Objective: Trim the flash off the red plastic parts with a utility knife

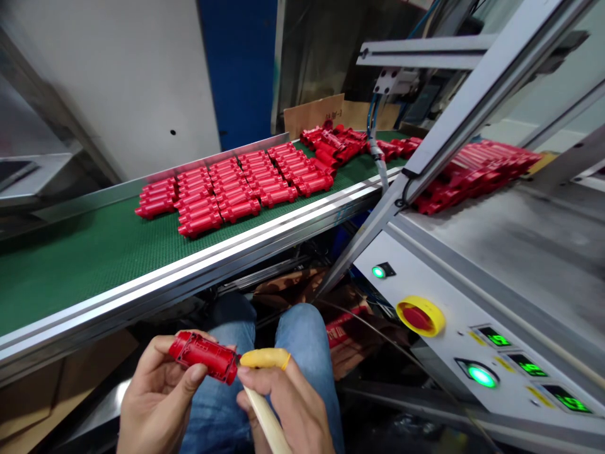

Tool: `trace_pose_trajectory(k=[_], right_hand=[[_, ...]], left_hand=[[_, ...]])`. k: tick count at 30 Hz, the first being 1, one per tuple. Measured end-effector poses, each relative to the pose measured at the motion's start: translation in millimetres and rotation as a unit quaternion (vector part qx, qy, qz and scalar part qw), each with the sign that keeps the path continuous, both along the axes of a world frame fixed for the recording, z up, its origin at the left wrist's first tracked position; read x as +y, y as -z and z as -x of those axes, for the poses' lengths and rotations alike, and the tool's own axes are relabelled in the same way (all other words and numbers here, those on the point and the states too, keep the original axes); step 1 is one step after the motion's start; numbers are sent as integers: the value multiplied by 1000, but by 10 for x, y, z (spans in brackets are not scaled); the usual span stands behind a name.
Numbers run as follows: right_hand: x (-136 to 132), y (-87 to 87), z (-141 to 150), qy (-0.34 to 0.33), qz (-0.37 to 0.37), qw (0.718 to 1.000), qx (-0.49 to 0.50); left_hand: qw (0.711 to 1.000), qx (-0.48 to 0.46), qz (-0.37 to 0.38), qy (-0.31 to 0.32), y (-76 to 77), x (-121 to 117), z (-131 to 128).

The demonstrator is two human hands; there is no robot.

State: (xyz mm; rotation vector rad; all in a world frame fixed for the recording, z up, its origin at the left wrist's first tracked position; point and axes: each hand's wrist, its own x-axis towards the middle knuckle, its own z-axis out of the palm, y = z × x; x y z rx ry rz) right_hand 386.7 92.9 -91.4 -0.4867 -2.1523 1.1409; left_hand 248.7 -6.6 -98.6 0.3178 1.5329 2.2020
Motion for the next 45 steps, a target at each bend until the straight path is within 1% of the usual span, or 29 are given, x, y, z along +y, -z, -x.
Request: trace_pose_trajectory(k=[3,6,7,9,10,11,12,13,15,16,18,20,21,24,27,32,35,38,40,42,45], right_hand=[[37,16,19,-3,-3,1000,-19],[76,117,61,-33,-30,999,-2],[83,162,74,-42,-58,997,11],[89,242,87,-46,-140,988,39],[93,266,86,-43,-180,982,45],[99,276,81,-45,-203,977,47],[109,268,72,-51,-206,976,49],[123,246,61,-58,-189,979,50],[165,167,43,-57,-128,989,47],[191,121,37,-41,-90,994,46],[241,39,34,-10,-25,999,42],[279,-9,33,-8,17,999,40],[290,-18,29,-19,21,999,38],[299,-14,7,-63,-14,997,32],[299,0,-14,-86,-50,995,30],[315,30,-7,-106,-63,992,33],[304,54,3,-96,-61,993,34],[286,62,-2,-68,-39,997,17],[289,55,-20,-76,-33,997,-4],[310,48,-47,-121,-69,990,-37],[353,54,-88,-177,-174,967,-54]], left_hand=[[999,39,-2,-15,1,-2,-41],[995,87,10,-42,59,-11,-46],[994,96,16,-47,90,-15,-33],[995,88,33,-34,150,-14,13],[997,65,40,-19,172,-9,40],[999,29,41,-1,184,0,66],[999,-15,36,19,187,11,89],[997,-61,26,37,181,24,106],[990,-123,2,66,152,46,122],[988,-135,-7,74,136,53,123],[989,-127,-16,78,113,57,117],[991,-105,-20,78,109,50,108],[992,-94,-21,79,113,45,105],[994,-68,-23,78,131,31,100],[996,-56,-22,67,136,18,99],[996,-56,-22,66,127,7,100],[996,-58,-22,67,131,3,100],[996,-52,-18,65,145,-5,100],[997,-48,-15,62,155,-5,102],[996,-54,-12,66,159,4,107],[992,-92,-7,86,143,26,117]])
